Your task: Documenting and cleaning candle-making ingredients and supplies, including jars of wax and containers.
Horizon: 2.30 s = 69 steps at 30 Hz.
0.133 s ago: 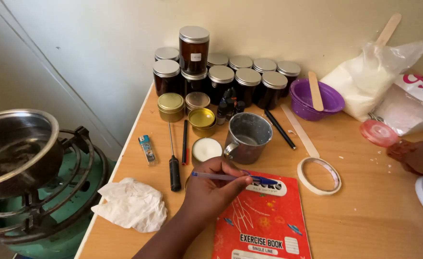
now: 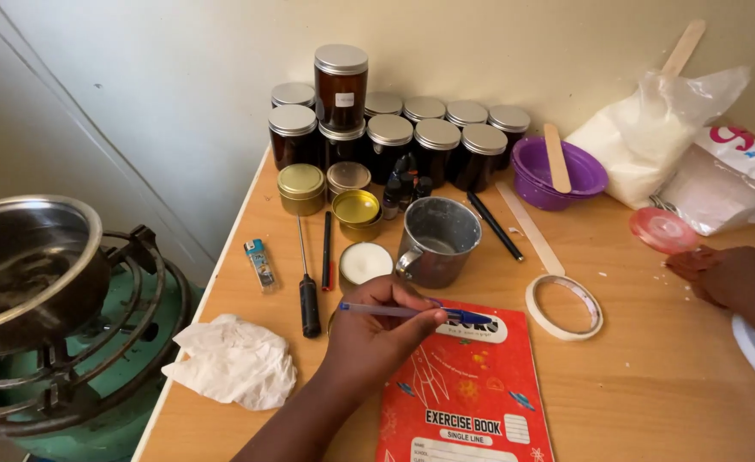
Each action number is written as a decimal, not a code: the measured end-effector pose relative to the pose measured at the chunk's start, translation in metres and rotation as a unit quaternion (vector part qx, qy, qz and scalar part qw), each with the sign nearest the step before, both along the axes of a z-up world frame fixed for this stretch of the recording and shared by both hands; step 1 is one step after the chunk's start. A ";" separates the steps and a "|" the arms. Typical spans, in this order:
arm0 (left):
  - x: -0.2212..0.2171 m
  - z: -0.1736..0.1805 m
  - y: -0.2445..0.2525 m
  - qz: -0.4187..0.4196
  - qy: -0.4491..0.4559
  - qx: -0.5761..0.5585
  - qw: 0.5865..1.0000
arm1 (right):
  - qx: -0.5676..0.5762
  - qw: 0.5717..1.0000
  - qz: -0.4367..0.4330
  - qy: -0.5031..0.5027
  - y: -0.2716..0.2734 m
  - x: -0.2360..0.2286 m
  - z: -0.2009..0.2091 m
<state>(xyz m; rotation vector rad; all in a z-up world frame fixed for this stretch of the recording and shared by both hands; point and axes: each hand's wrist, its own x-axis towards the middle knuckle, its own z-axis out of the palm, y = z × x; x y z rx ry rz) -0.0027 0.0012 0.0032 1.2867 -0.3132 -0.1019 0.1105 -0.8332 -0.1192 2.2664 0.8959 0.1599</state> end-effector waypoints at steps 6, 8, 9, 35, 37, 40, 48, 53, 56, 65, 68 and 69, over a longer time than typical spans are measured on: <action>-0.001 0.000 0.001 0.005 -0.016 -0.003 1.000 | -0.013 0.871 -0.491 -0.014 0.213 -0.065 0.040; -0.002 0.002 0.003 0.007 -0.011 0.018 1.000 | 0.335 0.723 -0.603 -0.037 0.307 -0.096 0.099; -0.001 0.001 0.002 0.007 -0.012 0.018 1.000 | 0.335 0.723 -0.603 -0.037 0.317 -0.100 0.097; 0.000 -0.002 -0.002 0.004 -0.014 0.026 1.000 | 0.750 0.535 -0.346 -0.180 0.362 -0.122 0.089; -0.002 0.003 0.000 0.004 -0.018 0.031 0.999 | 0.737 0.558 -0.343 -0.166 0.396 -0.134 0.115; -0.001 0.002 -0.002 0.010 -0.028 0.038 0.999 | 0.592 0.653 -0.442 -0.163 0.398 -0.133 0.117; -0.004 0.005 -0.002 0.001 -0.004 0.035 0.999 | 0.470 0.708 -0.520 -0.087 0.414 -0.068 0.133; -0.003 0.005 -0.001 0.010 -0.026 0.044 0.999 | 0.648 0.595 -0.476 -0.007 0.432 -0.039 0.151; -0.003 0.007 0.000 0.010 -0.026 0.047 0.999 | 0.710 0.605 -0.343 0.110 0.413 -0.039 0.135; 0.004 -0.005 0.001 0.023 -0.033 0.013 0.999 | 0.675 0.673 -0.248 0.172 0.295 -0.099 0.071; 0.002 -0.003 0.002 0.021 -0.034 0.015 0.999 | 0.742 0.567 -0.289 0.212 0.303 -0.144 0.066; 0.002 -0.001 0.001 0.020 -0.034 0.015 0.999 | 0.742 0.567 -0.289 0.211 0.323 -0.157 0.075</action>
